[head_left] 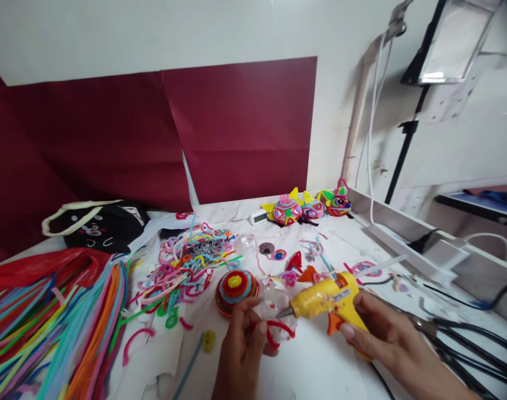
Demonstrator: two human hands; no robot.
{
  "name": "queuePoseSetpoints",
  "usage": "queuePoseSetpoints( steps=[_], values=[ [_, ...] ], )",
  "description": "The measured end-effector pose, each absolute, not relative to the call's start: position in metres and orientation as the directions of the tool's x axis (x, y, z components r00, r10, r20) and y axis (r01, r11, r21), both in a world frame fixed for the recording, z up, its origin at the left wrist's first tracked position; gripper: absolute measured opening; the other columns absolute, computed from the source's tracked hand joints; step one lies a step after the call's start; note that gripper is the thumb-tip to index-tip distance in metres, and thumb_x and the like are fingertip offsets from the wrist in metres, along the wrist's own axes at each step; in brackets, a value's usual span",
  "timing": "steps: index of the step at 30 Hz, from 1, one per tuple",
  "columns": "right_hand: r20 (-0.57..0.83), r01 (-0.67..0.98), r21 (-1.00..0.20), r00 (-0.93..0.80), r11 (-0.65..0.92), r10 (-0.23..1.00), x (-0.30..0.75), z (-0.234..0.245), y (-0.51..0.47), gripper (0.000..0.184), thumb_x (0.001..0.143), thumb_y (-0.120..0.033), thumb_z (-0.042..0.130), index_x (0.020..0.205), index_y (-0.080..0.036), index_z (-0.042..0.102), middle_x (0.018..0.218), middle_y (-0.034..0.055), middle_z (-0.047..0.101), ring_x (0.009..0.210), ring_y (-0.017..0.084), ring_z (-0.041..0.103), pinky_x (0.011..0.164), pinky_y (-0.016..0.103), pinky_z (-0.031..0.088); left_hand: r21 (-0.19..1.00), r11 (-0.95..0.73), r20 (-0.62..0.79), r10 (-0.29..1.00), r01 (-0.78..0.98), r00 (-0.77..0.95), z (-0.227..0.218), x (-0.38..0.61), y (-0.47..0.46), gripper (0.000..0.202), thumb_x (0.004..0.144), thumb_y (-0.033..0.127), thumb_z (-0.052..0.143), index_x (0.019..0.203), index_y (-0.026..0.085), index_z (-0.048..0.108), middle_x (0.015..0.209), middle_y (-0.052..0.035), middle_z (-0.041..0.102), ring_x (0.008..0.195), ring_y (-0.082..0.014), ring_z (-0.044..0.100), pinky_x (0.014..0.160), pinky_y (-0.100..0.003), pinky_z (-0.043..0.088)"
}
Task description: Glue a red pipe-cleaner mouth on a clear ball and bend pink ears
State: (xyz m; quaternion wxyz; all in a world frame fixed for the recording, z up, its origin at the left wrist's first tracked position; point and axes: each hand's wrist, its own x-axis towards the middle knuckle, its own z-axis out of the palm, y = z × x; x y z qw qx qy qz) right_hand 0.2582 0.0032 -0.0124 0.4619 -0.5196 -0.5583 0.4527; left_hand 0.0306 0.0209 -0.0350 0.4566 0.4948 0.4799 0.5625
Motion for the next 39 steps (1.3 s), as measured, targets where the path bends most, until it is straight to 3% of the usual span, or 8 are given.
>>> queuePoseSetpoints(
  steps=[8,16,28,33,39],
  values=[
    [0.075,0.18,-0.982,0.056,0.064,0.996,0.258,-0.013,-0.001,0.033,0.078,-0.045,0.07,0.101,-0.023,0.06,0.102,0.0069,0.066,0.095,0.023,0.063,0.074,0.027,0.054,0.993,-0.104,0.1,0.993,-0.06,-0.063,-0.03,0.03,0.021,0.032,0.083,0.046,0.062,0.099,0.021,0.049,0.074,0.0018,0.055,0.062,-0.013,0.06,0.054,-0.024,0.054],
    [0.237,0.246,-0.945,0.07,0.214,0.969,0.257,-0.014,-0.002,0.025,0.077,-0.037,0.072,0.094,-0.022,0.061,0.082,0.0029,0.068,0.069,0.016,0.065,0.058,0.022,0.054,0.996,-0.058,0.058,0.998,-0.072,-0.009,-0.023,0.027,0.019,0.026,0.085,0.04,0.062,0.093,0.021,0.048,0.08,0.0012,0.057,0.071,-0.0142,0.062,0.063,-0.03,0.058],
    [0.423,0.406,-0.842,0.084,0.356,0.902,0.262,-0.023,-0.006,0.021,0.076,-0.027,0.074,0.094,-0.024,0.062,0.084,0.0009,0.069,0.068,0.014,0.067,0.055,0.018,0.056,0.991,-0.062,0.058,0.998,-0.118,-0.039,-0.014,0.033,0.016,0.02,0.084,0.034,0.064,0.089,0.02,0.051,0.075,0.0034,0.056,0.069,-0.013,0.062,0.062,-0.027,0.057],
    [0.407,0.403,-0.846,0.068,0.348,0.911,0.258,-0.017,-0.007,0.015,0.075,-0.028,0.074,0.086,-0.023,0.065,0.076,0.0007,0.068,0.061,0.014,0.066,0.05,0.017,0.054,0.992,-0.059,0.056,0.998,-0.112,-0.029,-0.014,0.032,0.015,0.019,0.085,0.034,0.063,0.089,0.02,0.051,0.076,0.0034,0.057,0.07,-0.0128,0.062,0.063,-0.027,0.057],
    [0.372,0.39,-0.867,0.091,0.31,0.924,0.261,-0.021,-0.009,0.021,0.074,-0.032,0.075,0.087,-0.022,0.062,0.078,0.0022,0.065,0.064,0.016,0.065,0.052,0.021,0.055,0.993,-0.04,0.04,0.999,-0.111,-0.009,-0.015,0.031,0.016,0.022,0.084,0.036,0.064,0.089,0.019,0.05,0.077,0.0008,0.061,0.073,-0.0149,0.063,0.065,-0.029,0.058]
  ],
)
